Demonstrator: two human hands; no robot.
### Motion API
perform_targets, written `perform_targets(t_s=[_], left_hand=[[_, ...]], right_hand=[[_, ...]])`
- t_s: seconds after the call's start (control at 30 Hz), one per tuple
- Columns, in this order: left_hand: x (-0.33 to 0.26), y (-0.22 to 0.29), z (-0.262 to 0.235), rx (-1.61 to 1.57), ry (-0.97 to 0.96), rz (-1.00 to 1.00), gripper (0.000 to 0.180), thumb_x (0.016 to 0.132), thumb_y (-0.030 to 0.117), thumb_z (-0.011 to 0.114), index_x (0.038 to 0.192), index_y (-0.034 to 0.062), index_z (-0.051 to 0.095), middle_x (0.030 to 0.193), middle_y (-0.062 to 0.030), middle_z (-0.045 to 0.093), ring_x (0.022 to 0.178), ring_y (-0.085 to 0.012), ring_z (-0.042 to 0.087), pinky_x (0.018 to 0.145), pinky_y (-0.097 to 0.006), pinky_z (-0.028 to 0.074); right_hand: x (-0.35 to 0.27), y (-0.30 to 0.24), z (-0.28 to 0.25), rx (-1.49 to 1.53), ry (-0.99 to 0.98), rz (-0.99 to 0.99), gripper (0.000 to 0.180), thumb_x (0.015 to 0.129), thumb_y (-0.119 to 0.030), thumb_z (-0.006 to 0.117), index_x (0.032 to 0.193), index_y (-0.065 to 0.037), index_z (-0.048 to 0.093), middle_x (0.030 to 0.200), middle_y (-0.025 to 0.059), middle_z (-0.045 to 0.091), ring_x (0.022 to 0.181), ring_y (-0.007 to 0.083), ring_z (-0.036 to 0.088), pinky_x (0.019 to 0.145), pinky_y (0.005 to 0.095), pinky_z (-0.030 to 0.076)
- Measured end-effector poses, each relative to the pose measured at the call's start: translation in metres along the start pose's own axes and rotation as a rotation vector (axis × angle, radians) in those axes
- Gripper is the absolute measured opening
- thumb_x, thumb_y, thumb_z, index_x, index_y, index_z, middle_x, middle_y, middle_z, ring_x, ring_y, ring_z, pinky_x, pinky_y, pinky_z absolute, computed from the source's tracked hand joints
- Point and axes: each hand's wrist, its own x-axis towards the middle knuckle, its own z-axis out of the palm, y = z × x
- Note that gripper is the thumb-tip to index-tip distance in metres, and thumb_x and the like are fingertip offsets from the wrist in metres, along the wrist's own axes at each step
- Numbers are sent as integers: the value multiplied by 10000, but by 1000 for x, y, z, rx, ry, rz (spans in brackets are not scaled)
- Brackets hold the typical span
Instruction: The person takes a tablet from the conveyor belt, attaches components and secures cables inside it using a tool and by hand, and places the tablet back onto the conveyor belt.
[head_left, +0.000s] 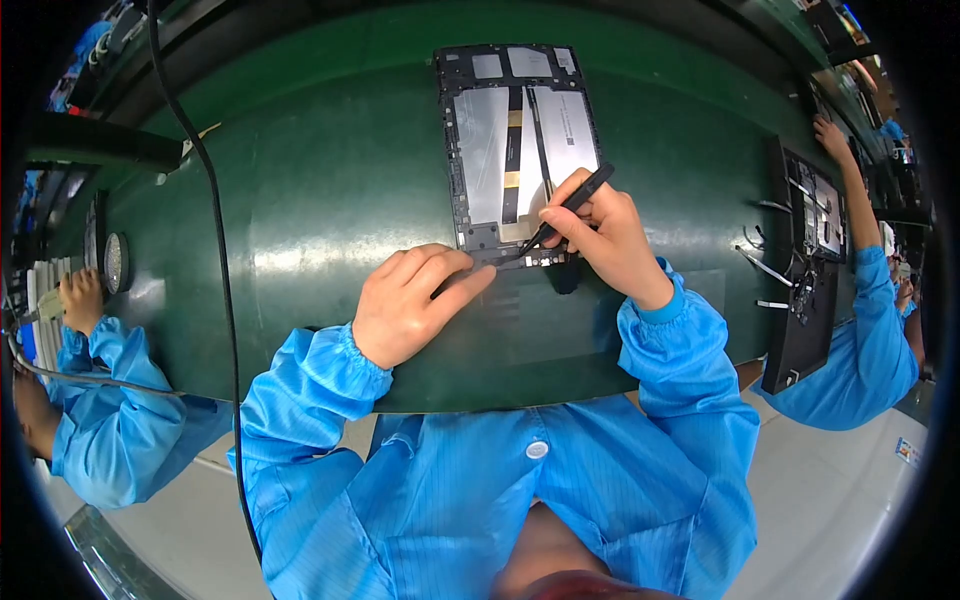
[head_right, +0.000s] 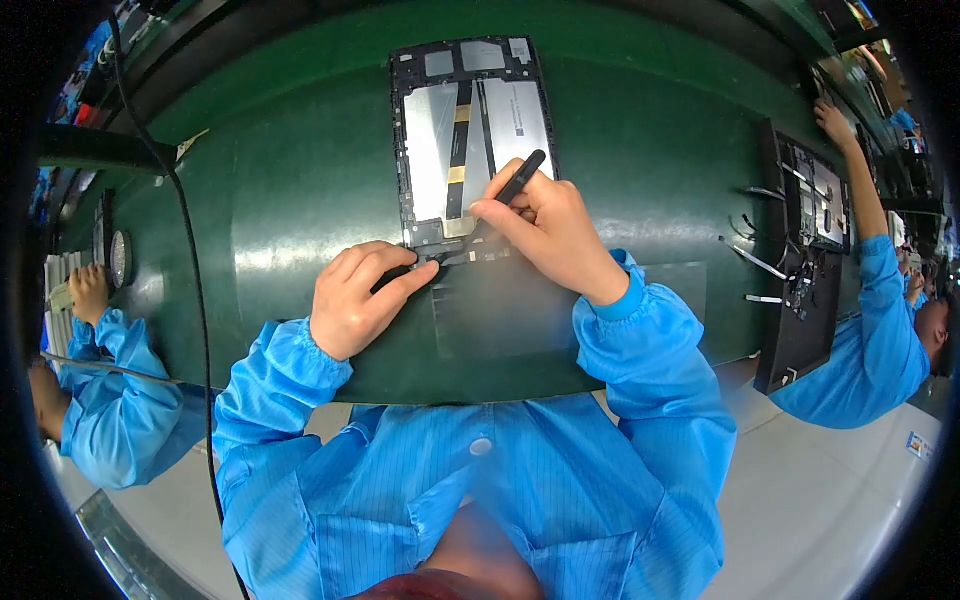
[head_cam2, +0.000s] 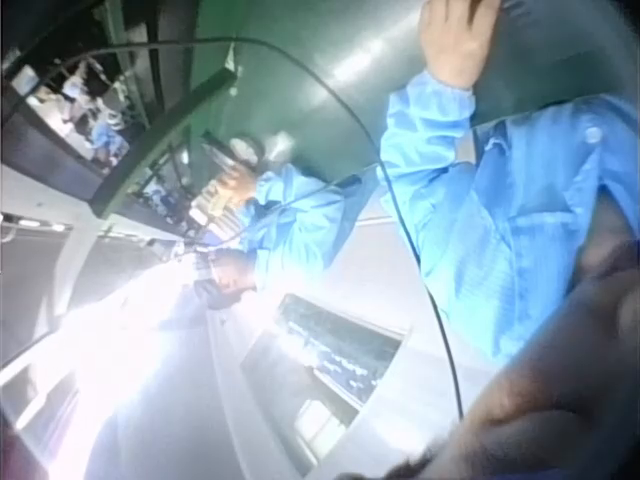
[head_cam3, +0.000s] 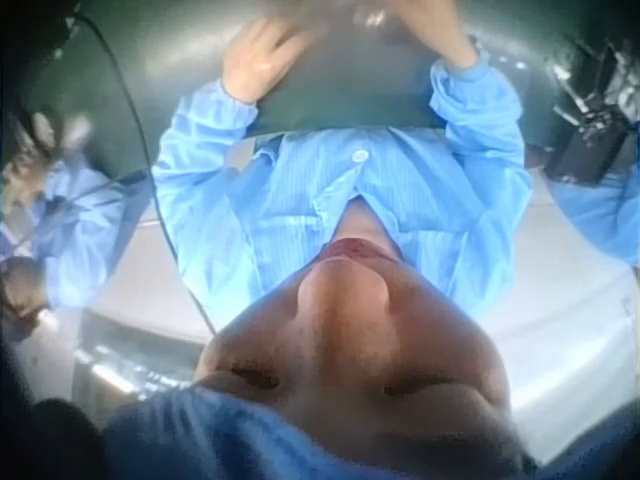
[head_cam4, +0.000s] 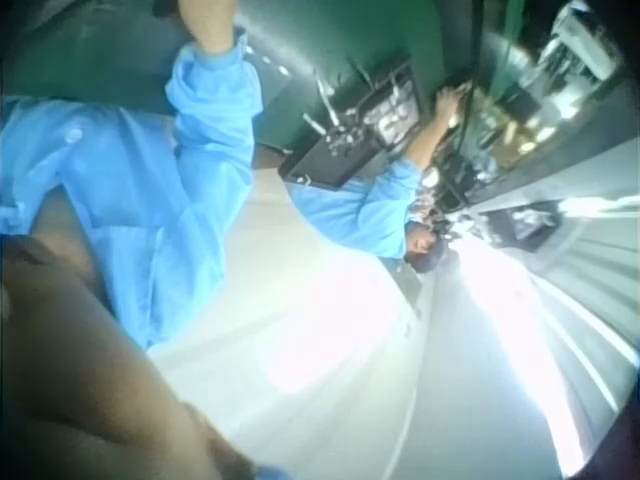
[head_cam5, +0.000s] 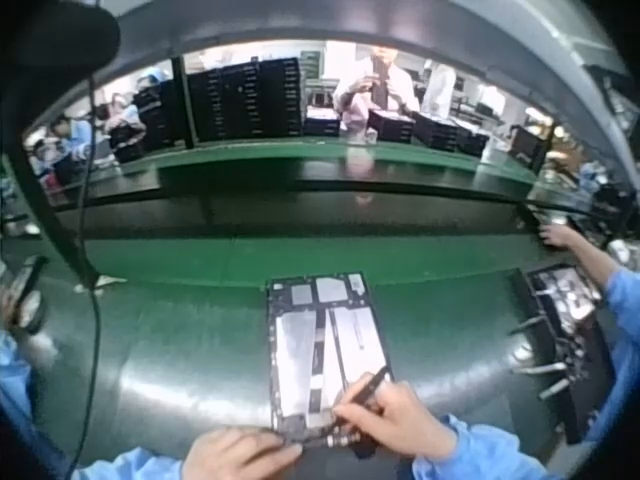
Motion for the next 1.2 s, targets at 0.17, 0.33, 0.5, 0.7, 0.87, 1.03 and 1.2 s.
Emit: perform_targets(t_s=[0.17, 0.33, 0.5, 0.7, 0.87, 1.03, 1.2], left_hand=[[-8, -1, 7, -3, 8, -7, 447, 655, 57, 720, 1093, 141, 744, 1003, -42, 653, 927, -237, 667, 743, -346, 551], [1, 6, -2, 84, 5, 46, 487, 678, 74, 696, 1153, 170, 741, 1036, -39, 639, 946, -232, 653, 757, -344, 546], [-5, -4, 8, 124, -14, 44, 515, 703, 92, 672, 1204, 191, 735, 1049, -39, 626, 955, -228, 640, 768, -342, 540], [-11, 4, 11, 142, -9, 25, 505, 689, 78, 702, 1180, 189, 740, 1041, -45, 623, 940, -230, 641, 770, -342, 538], [-11, 13, 17, 118, 12, -48, 496, 703, 79, 753, 1180, 213, 728, 1105, -53, 618, 1017, -257, 616, 839, -374, 522], [4, 18, 19, 78, -4, -53, 474, 726, 77, 769, 1177, 215, 725, 1152, -54, 621, 1059, -267, 609, 861, -384, 512], [-8, 0, 19, 64, -20, 11, 456, 704, 85, 794, 1146, 177, 728, 1189, -63, 658, 1080, -273, 647, 835, -380, 525]], right_hand=[[-1, 2, 3, 103, 6, 65, 131, 960, -110, 681, 951, -15, 592, 736, 17, 645, 668, 47, 588, 559, 219, 427], [-5, -11, -1, 72, 31, 2, 137, 958, -110, 685, 942, -12, 591, 712, 14, 638, 662, 45, 587, 558, 219, 428], [5, 0, 4, 14, 23, -10, 152, 954, -116, 689, 918, -8, 588, 681, 15, 617, 627, 39, 558, 536, 226, 401], [-2, 4, 6, 13, 34, -28, 155, 948, -122, 697, 913, -13, 593, 665, 12, 604, 603, 45, 547, 523, 233, 391], [-6, 8, 5, -34, 38, -84, 143, 948, -111, 691, 911, -11, 596, 661, 7, 595, 593, 32, 534, 500, 225, 380], [-6, 7, 4, 28, 65, -66, 137, 958, -99, 675, 906, -9, 587, 697, -3, 595, 596, 24, 536, 497, 204, 394], [-5, 8, 3, 152, 102, -52, 133, 966, -102, 668, 916, -17, 579, 731, -13, 588, 619, 27, 544, 515, 206, 438]])
